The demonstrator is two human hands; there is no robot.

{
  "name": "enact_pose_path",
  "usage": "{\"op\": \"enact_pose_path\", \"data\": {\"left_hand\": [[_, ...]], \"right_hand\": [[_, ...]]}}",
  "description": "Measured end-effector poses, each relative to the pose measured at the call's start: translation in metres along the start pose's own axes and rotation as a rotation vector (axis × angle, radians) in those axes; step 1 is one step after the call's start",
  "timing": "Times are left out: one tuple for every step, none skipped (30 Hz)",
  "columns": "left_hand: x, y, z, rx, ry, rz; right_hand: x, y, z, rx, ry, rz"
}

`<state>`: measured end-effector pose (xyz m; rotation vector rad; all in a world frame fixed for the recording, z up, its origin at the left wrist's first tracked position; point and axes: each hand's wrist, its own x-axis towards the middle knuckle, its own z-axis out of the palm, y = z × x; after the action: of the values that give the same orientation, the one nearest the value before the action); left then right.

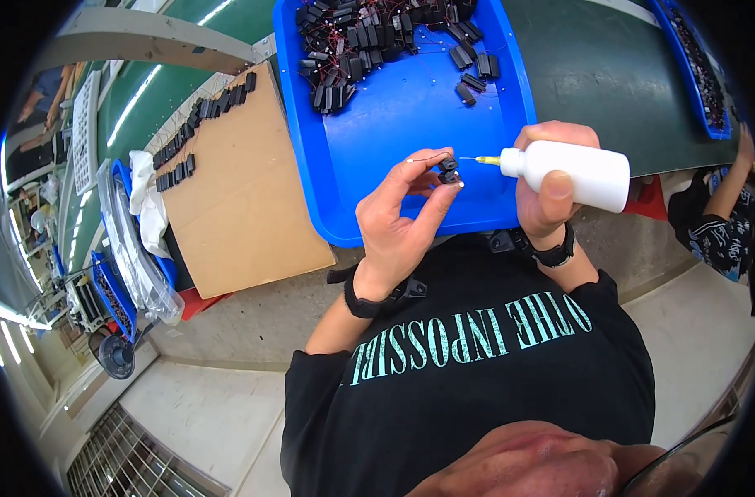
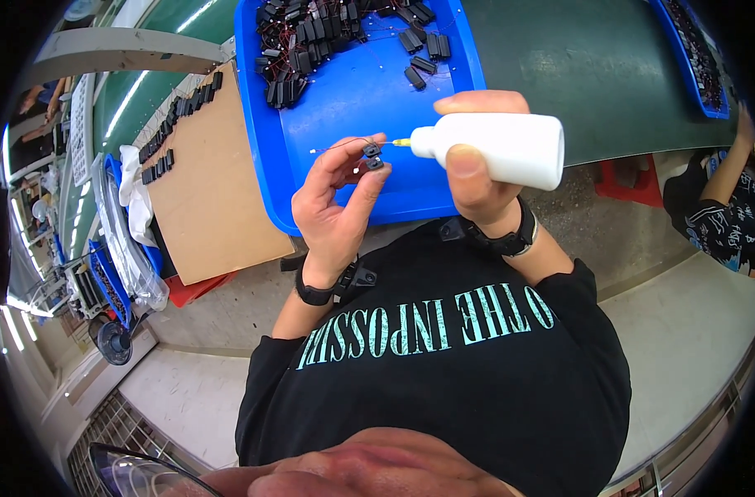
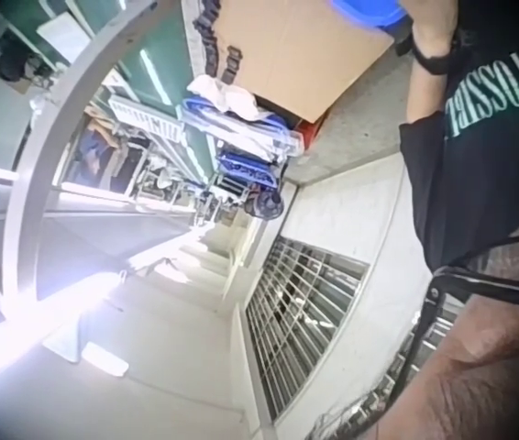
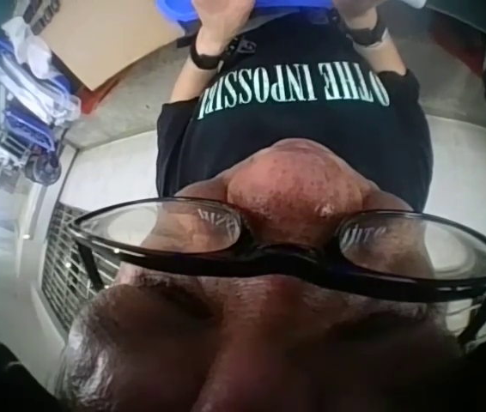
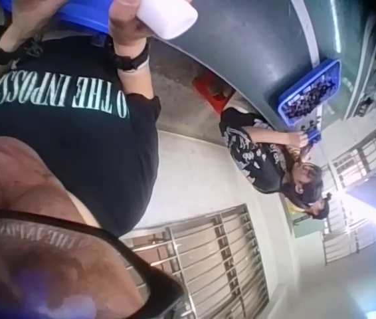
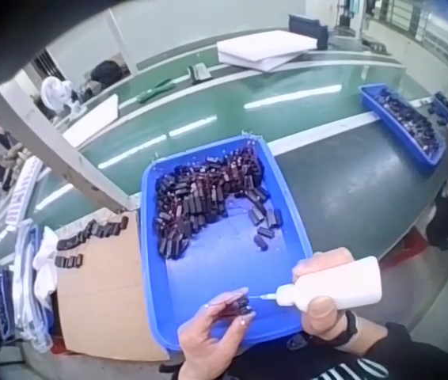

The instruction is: The person picks up a black component from a blue tray, applies liquid from a squeeze bottle to it, and places it onto a cardboard surface, repeating this process for multiple components.

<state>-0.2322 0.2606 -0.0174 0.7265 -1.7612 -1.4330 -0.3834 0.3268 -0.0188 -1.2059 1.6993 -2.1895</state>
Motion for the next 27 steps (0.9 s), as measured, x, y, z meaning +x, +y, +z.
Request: {"op": "enact_pose_path", "data": {"left_hand": [[0.0001,0.0001,0.0001,0.003,-0.005,0.001],[0.0,0.0003,0.0004,0.003,-0.007,0.002],[-0.0001,0.0005,0.0007,0.002,-0.007,0.003],[-0.0002,0.0006,0.001,0.003,-0.006,0.004],[-0.0003,0.0009,0.0011,0.003,-0.005,0.005],[-0.0005,0.0012,0.0007,0.002,-0.006,0.006],[-0.0007,0.0016,-0.0002,0.011,-0.024,0.002],[-0.0009,0.0019,-0.001,0.02,-0.041,-0.001],[-0.0007,0.002,-0.0015,0.029,-0.059,-0.005],[-0.0003,0.0021,-0.0011,0.03,-0.059,-0.004],[0.0002,0.0023,-0.0005,0.024,-0.044,-0.001],[0.0007,0.0024,0.0003,0.019,-0.03,0.002],[0.0011,0.0024,0.0008,0.014,-0.015,0.005],[0.001,0.0026,0.0009,0.014,-0.016,0.006],[0.0008,0.0028,0.001,0.011,-0.015,0.002],[0.0004,0.003,0.001,0.008,-0.013,-0.002],[0.0003,0.0031,0.001,0.005,-0.012,-0.007],[0.0002,0.0029,0.0009,0.005,-0.013,-0.007],[0.0002,0.0026,0.0009,0.005,-0.013,-0.004],[0.0002,0.0023,0.0009,0.005,-0.014,-0.002],[0.0003,0.0021,0.001,0.004,-0.014,0.0],[0.0003,0.0021,0.001,0.004,-0.014,0.001],[0.0004,0.0022,0.001,0.004,-0.015,0.002],[0.0002,0.002,0.0011,0.003,-0.017,0.002],[0.0,0.0019,0.0011,0.002,-0.018,0.002],[0.0,0.0018,0.0011,0.002,-0.018,0.001],[0.0001,0.0015,0.0009,0.006,-0.018,0.004]], "right_hand": [[-0.0003,0.0002,-0.0005,-0.002,0.002,-0.001],[-0.0011,0.0007,-0.0009,-0.016,-0.016,-0.016],[-0.0018,0.0012,-0.0013,-0.031,-0.034,-0.032],[-0.0019,0.0015,-0.0016,-0.044,-0.053,-0.047],[-0.0018,0.0012,-0.0016,-0.045,-0.052,-0.048],[-0.0017,0.0006,-0.0014,-0.045,-0.055,-0.041],[-0.0016,0.0,-0.0013,-0.046,-0.059,-0.034],[-0.0015,-0.0004,-0.0012,-0.046,-0.063,-0.027],[-0.0014,-0.0005,-0.0012,-0.046,-0.062,-0.027],[-0.0014,-0.0005,-0.0012,-0.047,-0.069,-0.024],[-0.0013,-0.0005,-0.0012,-0.049,-0.076,-0.021],[-0.0013,-0.0005,-0.0012,-0.05,-0.083,-0.018],[-0.0012,-0.0007,-0.0012,-0.05,-0.083,-0.018],[-0.0013,-0.0014,-0.0012,-0.049,-0.083,-0.012],[-0.0013,-0.0019,-0.0012,-0.048,-0.083,-0.005],[-0.0014,-0.0021,-0.0011,-0.046,-0.083,0.002],[-0.0019,-0.0011,-0.0025,-0.046,-0.082,0.002],[-0.003,0.001,-0.0056,-0.005,-0.098,0.004],[-0.0038,0.003,-0.0088,0.036,-0.114,0.005],[-0.0041,0.0038,-0.0103,0.076,-0.131,0.007],[-0.004,0.0037,-0.0102,0.076,-0.13,0.006],[-0.0038,0.0033,-0.0098,0.078,-0.125,0.007],[-0.0037,0.0028,-0.0093,0.08,-0.12,0.008],[-0.0038,0.0026,-0.0089,0.082,-0.115,0.01],[-0.0037,0.0025,-0.0085,0.082,-0.114,0.011],[-0.0037,0.0023,-0.0081,0.084,-0.111,0.011],[-0.0037,0.0021,-0.0077,0.086,-0.108,0.012]]}}
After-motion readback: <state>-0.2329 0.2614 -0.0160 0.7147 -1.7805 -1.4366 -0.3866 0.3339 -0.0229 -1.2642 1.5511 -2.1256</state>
